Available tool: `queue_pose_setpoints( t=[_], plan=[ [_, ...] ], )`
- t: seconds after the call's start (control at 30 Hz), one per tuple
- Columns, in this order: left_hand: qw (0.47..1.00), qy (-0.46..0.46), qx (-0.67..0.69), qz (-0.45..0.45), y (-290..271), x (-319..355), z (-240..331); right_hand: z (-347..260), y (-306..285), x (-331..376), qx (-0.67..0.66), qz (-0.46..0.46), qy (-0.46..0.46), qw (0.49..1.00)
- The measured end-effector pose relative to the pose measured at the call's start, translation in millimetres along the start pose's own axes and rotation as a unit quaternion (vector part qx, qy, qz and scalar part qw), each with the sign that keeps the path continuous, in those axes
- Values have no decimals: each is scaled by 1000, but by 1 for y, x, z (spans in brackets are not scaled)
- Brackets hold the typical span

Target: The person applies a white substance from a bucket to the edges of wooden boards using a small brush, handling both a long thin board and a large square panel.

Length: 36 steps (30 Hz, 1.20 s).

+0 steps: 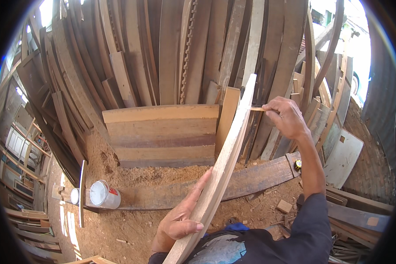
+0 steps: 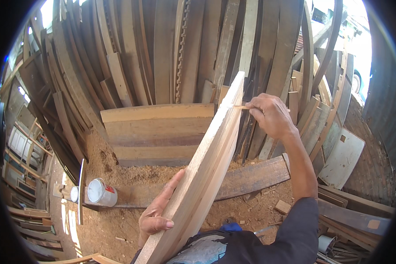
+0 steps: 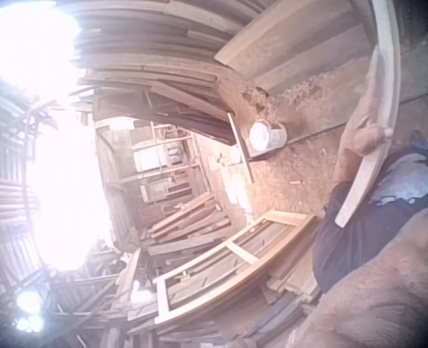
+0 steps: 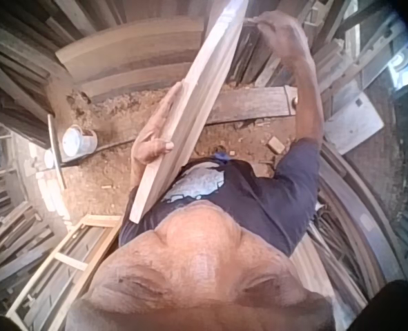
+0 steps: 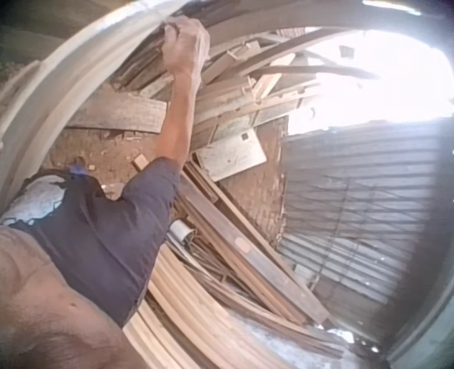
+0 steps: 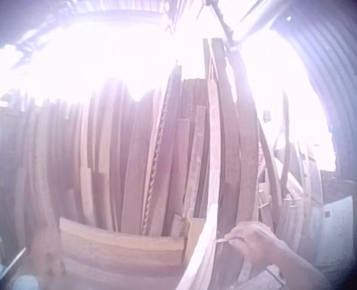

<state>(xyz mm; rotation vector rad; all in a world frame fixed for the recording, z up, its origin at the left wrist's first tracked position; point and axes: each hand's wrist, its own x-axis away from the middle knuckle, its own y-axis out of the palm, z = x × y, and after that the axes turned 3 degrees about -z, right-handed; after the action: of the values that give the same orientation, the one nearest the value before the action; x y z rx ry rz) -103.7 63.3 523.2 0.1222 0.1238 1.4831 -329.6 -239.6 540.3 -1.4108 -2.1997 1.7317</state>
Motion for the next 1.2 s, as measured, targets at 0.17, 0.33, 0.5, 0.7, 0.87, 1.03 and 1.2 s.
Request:
queue_pose_setpoints(
  t=[0.17, 0.33, 0.5, 0.7, 0.87, 1.03, 1.2],
  plan=[
    [1000, 0, 18, 21, 3, 0, 0, 12, 1, -26, 105, 58, 66, 991],
    [998, -2, 54, 26, 1, 2, -4, -11, -2, -15, 32, -14, 13, 999],
    [999, 3, 43, 15, 1, 0, -2, 37, 11, -40, 97, 9, 55, 994],
    [999, 14, 31, -13, -5, 1, -9, 71, -1, -84, 103, 33, 186, 977],
    [999, 21, 28, -33, -5, 2, -12, 100, 4, -89, 49, -2, 160, 986],
    [999, 7, 25, -22, -5, 2, -8, 79, -6, -70, -18, -68, 149, 986],
    [1000, 9, 11, -22, -8, 1, -8, -4, -19, -25, -4, -132, 68, 989]
  ],
)
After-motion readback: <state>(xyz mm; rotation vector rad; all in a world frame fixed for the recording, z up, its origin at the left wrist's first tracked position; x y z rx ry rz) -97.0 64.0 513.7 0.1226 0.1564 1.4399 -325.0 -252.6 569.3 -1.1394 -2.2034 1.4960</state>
